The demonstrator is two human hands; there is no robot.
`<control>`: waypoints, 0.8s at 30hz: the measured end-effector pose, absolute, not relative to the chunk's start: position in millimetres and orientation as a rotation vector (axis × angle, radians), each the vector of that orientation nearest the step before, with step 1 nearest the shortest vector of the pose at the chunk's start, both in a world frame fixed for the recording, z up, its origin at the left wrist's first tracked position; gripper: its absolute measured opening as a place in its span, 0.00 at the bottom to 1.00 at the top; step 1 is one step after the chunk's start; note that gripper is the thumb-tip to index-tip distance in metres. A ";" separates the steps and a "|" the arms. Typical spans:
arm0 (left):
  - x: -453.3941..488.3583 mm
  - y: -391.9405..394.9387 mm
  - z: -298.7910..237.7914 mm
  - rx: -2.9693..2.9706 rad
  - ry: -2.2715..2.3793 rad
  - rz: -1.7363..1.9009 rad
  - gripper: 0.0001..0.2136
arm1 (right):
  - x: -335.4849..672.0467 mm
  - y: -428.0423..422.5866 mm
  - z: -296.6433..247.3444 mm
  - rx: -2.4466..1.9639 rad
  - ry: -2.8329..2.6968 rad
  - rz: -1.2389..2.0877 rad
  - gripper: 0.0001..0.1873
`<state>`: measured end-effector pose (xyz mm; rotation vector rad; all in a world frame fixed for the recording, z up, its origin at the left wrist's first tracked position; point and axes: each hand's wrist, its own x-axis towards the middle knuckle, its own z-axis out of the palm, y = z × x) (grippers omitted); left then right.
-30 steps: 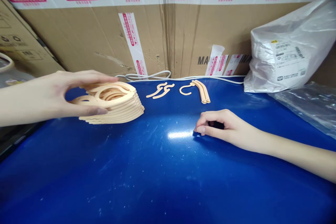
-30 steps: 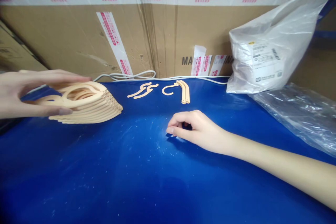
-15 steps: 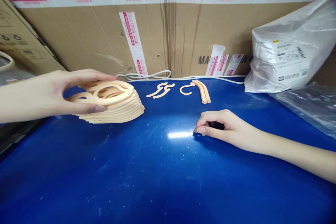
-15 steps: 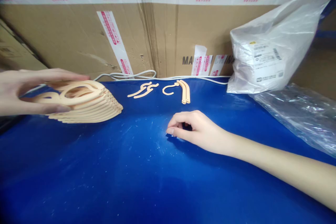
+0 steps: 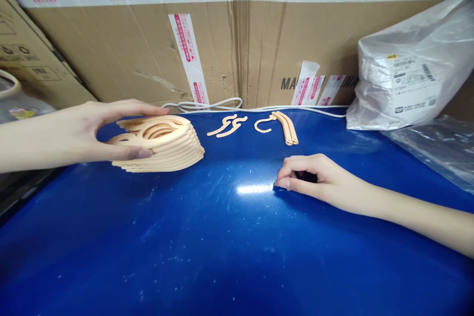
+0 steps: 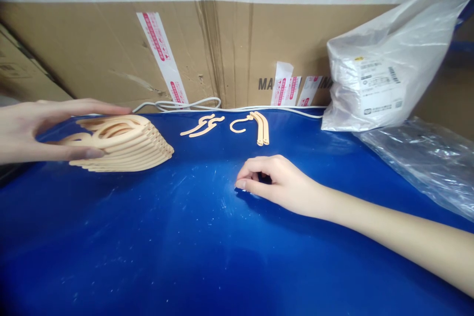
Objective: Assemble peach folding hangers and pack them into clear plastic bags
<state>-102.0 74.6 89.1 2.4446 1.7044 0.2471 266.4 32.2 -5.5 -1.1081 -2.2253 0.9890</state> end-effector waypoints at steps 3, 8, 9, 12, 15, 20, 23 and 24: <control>-105.9 74.7 86.3 2.501 1.666 0.217 0.36 | 266.5 31.0 -5.5 -1.104 -2.229 0.984 0.14; -129.5 82.7 79.9 2.550 1.676 0.101 0.42 | 266.5 30.7 -5.1 -1.094 -2.237 0.977 0.14; -134.6 84.6 79.3 2.542 1.704 0.075 0.44 | 266.4 31.0 -5.0 -1.092 -2.238 0.972 0.14; -144.3 88.7 78.9 2.509 1.774 0.041 0.46 | 265.7 32.0 -4.9 -1.087 -2.244 0.962 0.14; -145.4 89.5 80.2 2.486 1.779 0.063 0.45 | 265.0 32.3 -5.0 -1.083 -2.249 0.955 0.13; -140.5 87.6 82.8 2.472 1.815 0.058 0.46 | 264.8 32.5 -5.5 -1.079 -2.248 0.964 0.14; -139.2 87.1 83.5 2.473 1.803 0.065 0.45 | 265.3 32.5 -5.9 -1.076 -2.250 0.965 0.14; -138.8 86.9 83.7 2.471 1.795 0.074 0.44 | 265.5 32.4 -6.0 -1.075 -2.249 0.964 0.14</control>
